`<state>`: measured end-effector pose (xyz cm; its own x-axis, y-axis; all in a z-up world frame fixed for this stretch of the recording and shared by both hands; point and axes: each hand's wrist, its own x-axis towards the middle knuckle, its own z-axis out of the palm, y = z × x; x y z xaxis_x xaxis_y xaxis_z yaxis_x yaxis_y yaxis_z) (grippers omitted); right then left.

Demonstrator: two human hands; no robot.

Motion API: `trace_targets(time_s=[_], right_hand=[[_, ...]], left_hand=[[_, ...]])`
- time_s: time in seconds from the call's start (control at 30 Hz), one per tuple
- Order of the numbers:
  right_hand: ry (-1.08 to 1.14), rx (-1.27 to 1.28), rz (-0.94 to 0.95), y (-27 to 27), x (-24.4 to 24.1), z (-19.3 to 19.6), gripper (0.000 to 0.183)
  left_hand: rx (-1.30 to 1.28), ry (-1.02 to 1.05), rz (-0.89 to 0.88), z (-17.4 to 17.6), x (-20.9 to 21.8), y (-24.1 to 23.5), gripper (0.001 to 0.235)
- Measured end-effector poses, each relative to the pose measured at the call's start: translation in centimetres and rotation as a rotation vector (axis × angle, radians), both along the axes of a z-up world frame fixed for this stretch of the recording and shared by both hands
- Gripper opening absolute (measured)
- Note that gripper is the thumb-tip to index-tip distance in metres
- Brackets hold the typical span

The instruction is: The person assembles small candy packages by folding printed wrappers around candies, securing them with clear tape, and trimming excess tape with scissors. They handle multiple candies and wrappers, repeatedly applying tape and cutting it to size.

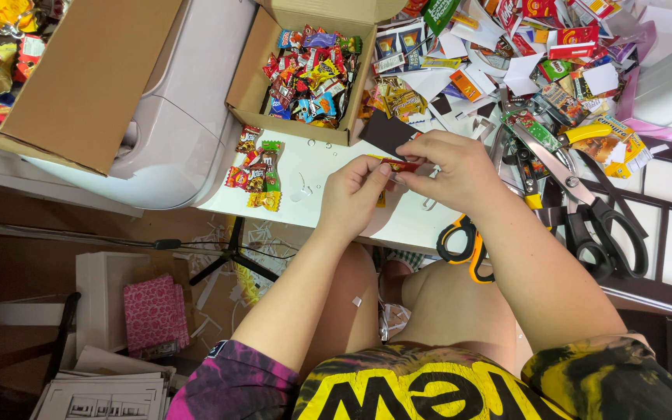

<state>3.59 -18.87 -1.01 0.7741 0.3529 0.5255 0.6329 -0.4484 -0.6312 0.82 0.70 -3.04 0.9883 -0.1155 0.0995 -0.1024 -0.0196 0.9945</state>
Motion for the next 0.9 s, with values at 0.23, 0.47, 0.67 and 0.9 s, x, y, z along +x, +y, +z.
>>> trace_targets(time_s=[0.23, 0.47, 0.67, 0.9], right_hand=[[-0.319, -0.147, -0.028, 0.3, -0.4, 0.9, 0.024], [-0.465, -0.203, -0.093, -0.5, -0.3, 1.2, 0.019], [-0.532, -0.255, -0.100, -0.8, -1.9, 4.5, 0.019], [-0.500, -0.294, -0.028, -0.2, -5.7, 6.6, 0.018]], left_hand=[[-0.043, 0.008, 0.000, 0.9, -0.2, 0.0, 0.022], [-0.098, -0.128, -0.022, -0.8, -0.1, -0.4, 0.039], [0.041, -0.448, 0.221, -0.6, -1.4, -0.7, 0.030], [-0.057, -0.525, 0.151, 2.8, -3.4, -0.4, 0.031]])
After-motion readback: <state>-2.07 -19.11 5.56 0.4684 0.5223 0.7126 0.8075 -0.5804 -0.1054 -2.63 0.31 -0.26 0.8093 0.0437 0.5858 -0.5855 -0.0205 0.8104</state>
